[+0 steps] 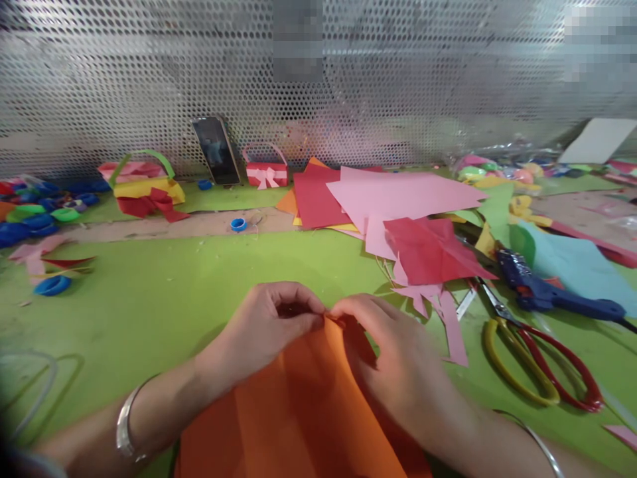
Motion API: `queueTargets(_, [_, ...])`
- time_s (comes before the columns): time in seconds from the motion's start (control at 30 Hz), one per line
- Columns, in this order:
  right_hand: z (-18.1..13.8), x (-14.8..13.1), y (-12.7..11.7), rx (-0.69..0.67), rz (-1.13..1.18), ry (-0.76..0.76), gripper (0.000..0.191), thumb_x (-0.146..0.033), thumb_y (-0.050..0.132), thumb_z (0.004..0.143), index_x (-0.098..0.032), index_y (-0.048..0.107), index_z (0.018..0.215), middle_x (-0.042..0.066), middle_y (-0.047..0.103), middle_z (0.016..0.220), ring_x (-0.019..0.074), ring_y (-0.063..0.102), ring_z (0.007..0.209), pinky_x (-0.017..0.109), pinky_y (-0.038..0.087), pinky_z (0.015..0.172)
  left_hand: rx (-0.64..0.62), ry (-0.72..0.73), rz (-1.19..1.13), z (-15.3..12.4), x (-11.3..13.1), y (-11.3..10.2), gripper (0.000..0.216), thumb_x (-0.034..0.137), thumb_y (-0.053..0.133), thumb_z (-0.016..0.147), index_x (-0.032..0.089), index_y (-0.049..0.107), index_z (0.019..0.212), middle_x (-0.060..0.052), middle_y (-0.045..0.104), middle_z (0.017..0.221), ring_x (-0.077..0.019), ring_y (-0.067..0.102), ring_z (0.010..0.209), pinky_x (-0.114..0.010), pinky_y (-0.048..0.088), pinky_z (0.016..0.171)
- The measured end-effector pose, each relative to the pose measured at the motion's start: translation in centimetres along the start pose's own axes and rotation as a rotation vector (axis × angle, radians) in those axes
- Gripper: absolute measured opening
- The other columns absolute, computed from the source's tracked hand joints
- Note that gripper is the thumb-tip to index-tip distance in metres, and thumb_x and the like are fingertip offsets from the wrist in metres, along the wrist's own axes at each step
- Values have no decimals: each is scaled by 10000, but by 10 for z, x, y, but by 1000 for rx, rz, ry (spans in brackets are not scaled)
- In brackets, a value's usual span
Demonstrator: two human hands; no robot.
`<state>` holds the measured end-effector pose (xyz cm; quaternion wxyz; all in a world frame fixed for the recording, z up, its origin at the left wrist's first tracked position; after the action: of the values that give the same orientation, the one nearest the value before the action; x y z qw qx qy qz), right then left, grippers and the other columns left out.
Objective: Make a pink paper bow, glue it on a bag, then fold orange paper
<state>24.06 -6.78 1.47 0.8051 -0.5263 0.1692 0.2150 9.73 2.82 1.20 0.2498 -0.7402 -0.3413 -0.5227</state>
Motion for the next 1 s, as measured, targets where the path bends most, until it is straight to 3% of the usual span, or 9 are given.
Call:
queueTargets(0.2, [-1, -1, 1, 10, 39, -31, 155, -168, 509, 854, -254, 609, 934, -6, 700, 869, 141, 673, 776, 234, 528, 636, 3, 17, 29, -1, 2, 1, 209, -17, 594, 683, 171, 679, 647, 46, 659, 616, -78, 593, 596, -179, 457, 580])
queueTargets(0.4, [0, 3, 1, -22, 41, 36, 159, -188, 507, 868, -254, 634, 936, 0, 708, 821, 150, 672, 700, 247, 519, 591, -18, -41, 38, 0, 0, -1, 103, 81, 649, 700, 173, 688, 673, 21, 678, 648, -107, 603, 628, -212, 465, 611])
queueTargets(0.67, [-1, 7, 2, -28, 53, 97, 138, -222, 505, 903, -270, 630, 868, -31, 672, 731, 136, 630, 634, 225, 466, 538, -77, 2, 29, 1, -2, -1, 49, 138, 660, 705, 171, 682, 733, 3, 690, 715, -119, 607, 678, -221, 462, 638])
queueTargets(0.87, [-1, 6, 3, -76, 41, 49, 161, -236, 513, 886, -278, 653, 954, -11, 716, 880, 157, 674, 755, 239, 514, 628, -58, -33, 26, 2, -4, 0, 85, 109, 624, 715, 173, 678, 702, 11, 672, 678, -111, 593, 647, -212, 452, 614])
queueTargets(1.0, [0, 5, 3, -100, 46, 73, 177, -271, 507, 907, -282, 674, 964, -15, 718, 850, 139, 658, 687, 233, 513, 616, -86, -58, 41, -1, -5, 1, 118, 160, 599, 763, 179, 714, 754, -3, 695, 696, -134, 616, 650, -227, 461, 595])
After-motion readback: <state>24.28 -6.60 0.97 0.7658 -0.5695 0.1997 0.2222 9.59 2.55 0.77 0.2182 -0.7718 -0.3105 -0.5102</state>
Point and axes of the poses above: each hand's wrist, its own z-axis towards the middle knuckle, its own y-axis out of the palm, x = y × z, the point moved 1 cm from there along z, towards the middle knuckle
